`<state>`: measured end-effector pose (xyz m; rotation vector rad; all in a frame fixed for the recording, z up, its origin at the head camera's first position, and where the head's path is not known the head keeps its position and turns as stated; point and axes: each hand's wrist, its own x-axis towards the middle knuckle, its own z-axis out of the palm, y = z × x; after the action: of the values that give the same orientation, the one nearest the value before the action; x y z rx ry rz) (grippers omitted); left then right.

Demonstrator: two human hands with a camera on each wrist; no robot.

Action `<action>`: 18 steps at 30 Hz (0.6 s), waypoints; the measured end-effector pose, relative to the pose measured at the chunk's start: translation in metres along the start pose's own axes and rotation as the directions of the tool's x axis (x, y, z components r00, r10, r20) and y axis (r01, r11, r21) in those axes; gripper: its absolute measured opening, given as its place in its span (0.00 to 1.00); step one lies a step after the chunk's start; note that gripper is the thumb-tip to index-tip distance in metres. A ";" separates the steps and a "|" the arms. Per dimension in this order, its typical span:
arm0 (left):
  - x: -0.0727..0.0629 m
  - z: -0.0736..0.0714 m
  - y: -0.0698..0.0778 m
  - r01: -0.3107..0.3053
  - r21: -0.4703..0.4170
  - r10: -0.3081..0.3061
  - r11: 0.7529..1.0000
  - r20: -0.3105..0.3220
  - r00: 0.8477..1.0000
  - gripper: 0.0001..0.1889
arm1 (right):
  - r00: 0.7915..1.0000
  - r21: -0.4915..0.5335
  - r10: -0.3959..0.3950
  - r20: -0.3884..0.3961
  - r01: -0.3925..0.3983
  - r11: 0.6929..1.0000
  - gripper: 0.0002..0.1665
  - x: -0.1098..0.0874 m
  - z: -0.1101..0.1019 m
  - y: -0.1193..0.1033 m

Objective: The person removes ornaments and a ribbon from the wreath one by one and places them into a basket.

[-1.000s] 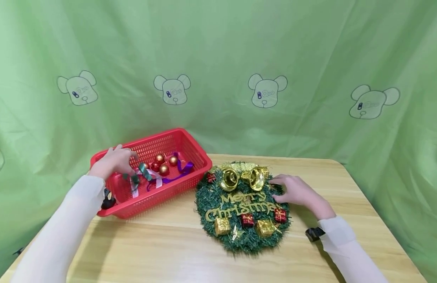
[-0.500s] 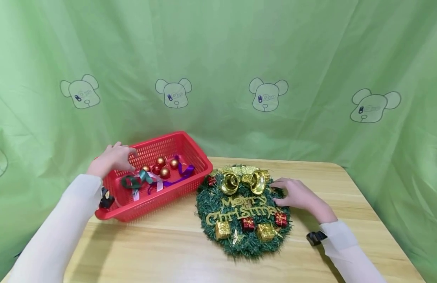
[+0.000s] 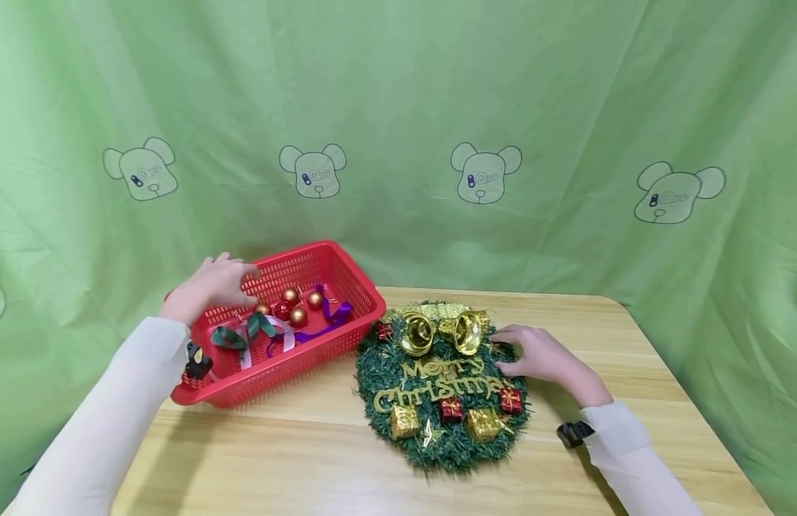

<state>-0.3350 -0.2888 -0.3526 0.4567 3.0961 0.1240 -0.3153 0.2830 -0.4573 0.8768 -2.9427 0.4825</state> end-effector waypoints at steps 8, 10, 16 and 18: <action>0.006 -0.001 0.023 -0.072 0.045 0.074 0.996 -0.038 0.997 0.28 | 0.999 0.015 0.025 0.021 -0.025 1.000 0.35 -0.003 -0.001 0.000; 0.007 -0.001 0.028 -0.084 0.045 0.086 0.995 -0.051 0.995 0.29 | 0.999 0.018 0.032 0.029 -0.032 0.999 0.35 -0.004 -0.001 0.000; 0.011 0.003 0.044 -0.113 0.040 0.116 0.993 -0.093 0.989 0.27 | 0.999 0.000 0.015 0.031 -0.015 1.000 0.34 -0.001 -0.001 0.000; 0.012 0.006 0.048 -0.135 0.051 0.140 0.990 -0.130 0.982 0.27 | 0.999 -0.002 0.009 0.032 -0.009 1.000 0.35 0.001 -0.001 -0.001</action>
<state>-0.3327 -0.2390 -0.3547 0.6922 3.1999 0.0945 -0.3160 0.2821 -0.4556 0.8795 -2.9773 0.4709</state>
